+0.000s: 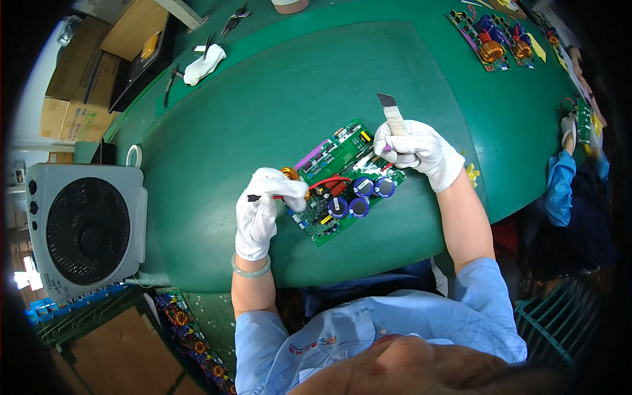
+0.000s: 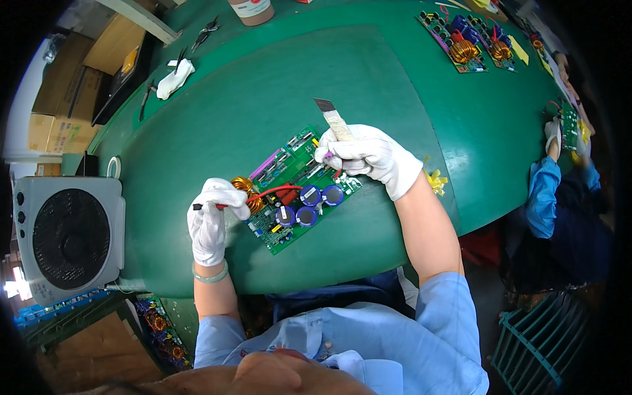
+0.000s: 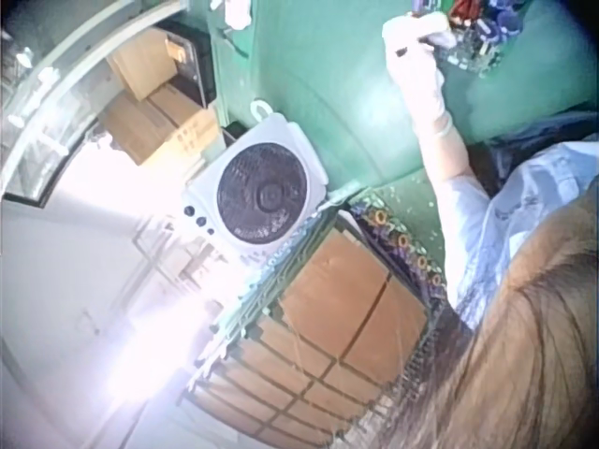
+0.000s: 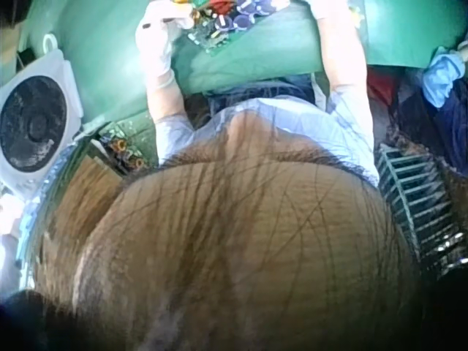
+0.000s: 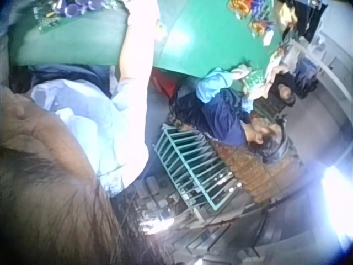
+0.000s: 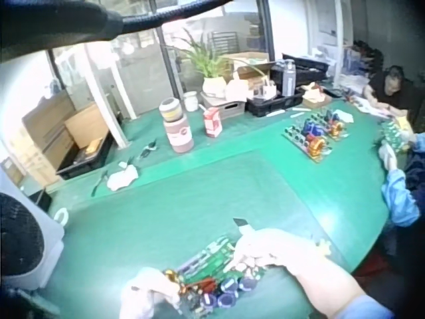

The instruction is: The person repeatedly picks up green circuit boards from a tray, uses a small metal scraper to clean the surface of the boards, and places them back into the tray. The person wears white gloves and works at a green table in a workshop environment.

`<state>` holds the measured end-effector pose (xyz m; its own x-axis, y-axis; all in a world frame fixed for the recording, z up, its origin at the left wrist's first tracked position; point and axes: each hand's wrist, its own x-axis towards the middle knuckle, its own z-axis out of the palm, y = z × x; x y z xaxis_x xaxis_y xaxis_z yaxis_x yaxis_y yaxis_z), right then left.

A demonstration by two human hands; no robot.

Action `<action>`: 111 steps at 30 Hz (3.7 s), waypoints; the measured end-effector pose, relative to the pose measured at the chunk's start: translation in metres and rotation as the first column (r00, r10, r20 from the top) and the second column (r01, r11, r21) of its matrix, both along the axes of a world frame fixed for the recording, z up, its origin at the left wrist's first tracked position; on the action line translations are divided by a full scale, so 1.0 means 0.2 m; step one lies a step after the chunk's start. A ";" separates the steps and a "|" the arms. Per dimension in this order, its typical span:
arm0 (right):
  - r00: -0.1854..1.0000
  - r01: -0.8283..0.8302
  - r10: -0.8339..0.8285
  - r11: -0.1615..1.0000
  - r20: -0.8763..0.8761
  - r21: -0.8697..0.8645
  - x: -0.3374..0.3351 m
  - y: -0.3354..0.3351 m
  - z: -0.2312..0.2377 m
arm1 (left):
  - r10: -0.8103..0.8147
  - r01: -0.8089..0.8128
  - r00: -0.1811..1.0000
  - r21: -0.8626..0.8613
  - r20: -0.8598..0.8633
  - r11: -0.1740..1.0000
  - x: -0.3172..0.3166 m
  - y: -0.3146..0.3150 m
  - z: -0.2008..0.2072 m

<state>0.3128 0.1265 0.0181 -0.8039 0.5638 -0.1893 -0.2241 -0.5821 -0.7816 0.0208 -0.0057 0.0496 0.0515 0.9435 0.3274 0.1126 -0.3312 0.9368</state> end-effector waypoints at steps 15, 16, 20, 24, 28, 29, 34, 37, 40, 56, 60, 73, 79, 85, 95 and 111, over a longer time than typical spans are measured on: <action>0.997 -0.066 0.065 0.998 0.050 0.019 -0.03 -0.01 0.01 | 0.184 -0.138 0.928 0.163 -0.323 0.977 0.00 -0.02 -0.03; 0.997 -0.063 0.062 0.998 0.045 0.026 -0.04 -0.02 0.01 | 0.183 -0.147 0.930 0.136 -0.319 0.980 0.00 -0.03 -0.05; 0.995 -0.069 0.067 0.997 0.069 0.029 -0.02 -0.02 0.02 | 0.187 -0.171 0.957 0.092 -0.221 0.981 0.00 -0.03 -0.08; 0.993 -0.082 0.077 0.995 0.086 0.050 -0.02 -0.02 0.02 | 0.174 -0.159 0.962 0.087 -0.212 0.983 -0.02 -0.03 -0.12; 0.993 -0.096 0.093 0.995 0.069 0.036 -0.02 -0.01 0.01 | 0.172 -0.154 0.962 0.098 -0.214 0.983 -0.01 -0.02 -0.10; 0.992 -0.097 0.094 0.995 0.081 0.033 -0.02 -0.01 0.01 | 0.166 -0.150 0.963 0.091 -0.211 0.985 -0.01 -0.02 -0.10; 0.991 -0.103 0.099 0.994 0.085 0.046 -0.02 0.00 -0.01 | 0.160 -0.146 0.969 0.085 -0.186 0.986 -0.02 -0.02 -0.12; 0.987 -0.115 0.105 0.990 0.119 0.087 -0.02 0.00 0.01 | 0.159 -0.145 0.970 0.090 -0.182 0.985 -0.02 -0.02 -0.12; 0.992 -0.097 0.092 0.993 0.089 0.063 -0.02 0.00 0.00 | 0.165 -0.137 0.958 0.131 -0.235 0.982 -0.01 -0.02 -0.10; 0.983 -0.143 0.131 0.986 0.128 0.088 0.00 0.02 0.01 | 0.121 0.112 0.799 0.342 -0.589 0.933 0.09 -0.02 0.02; 0.979 -0.159 0.144 0.982 0.143 0.101 0.00 0.02 0.03 | 0.183 0.057 0.797 0.375 -0.575 0.925 0.08 -0.02 0.02; 0.935 0.317 -0.333 0.939 0.122 0.132 -0.07 0.05 -0.03 | 0.194 -0.166 0.544 0.122 -0.816 0.979 0.01 0.01 0.06; 0.922 0.359 -0.371 0.926 0.108 0.119 -0.08 0.03 -0.01 | 0.161 -0.208 0.568 0.049 -0.807 0.977 0.00 -0.01 0.05; 0.920 0.358 -0.373 0.924 0.119 0.135 -0.06 0.03 -0.03 | 0.140 -0.219 0.582 0.011 -0.801 0.976 0.02 -0.01 0.05; 0.851 0.321 -0.424 0.887 0.310 0.331 -0.11 -0.02 0.10 | -0.030 -0.092 0.770 -0.156 -0.638 0.983 0.00 0.04 0.05; 0.835 -0.387 -0.194 0.458 0.515 0.800 -0.31 -0.14 0.09 | -0.189 0.134 0.859 -0.148 -0.476 0.980 0.01 0.06 -0.09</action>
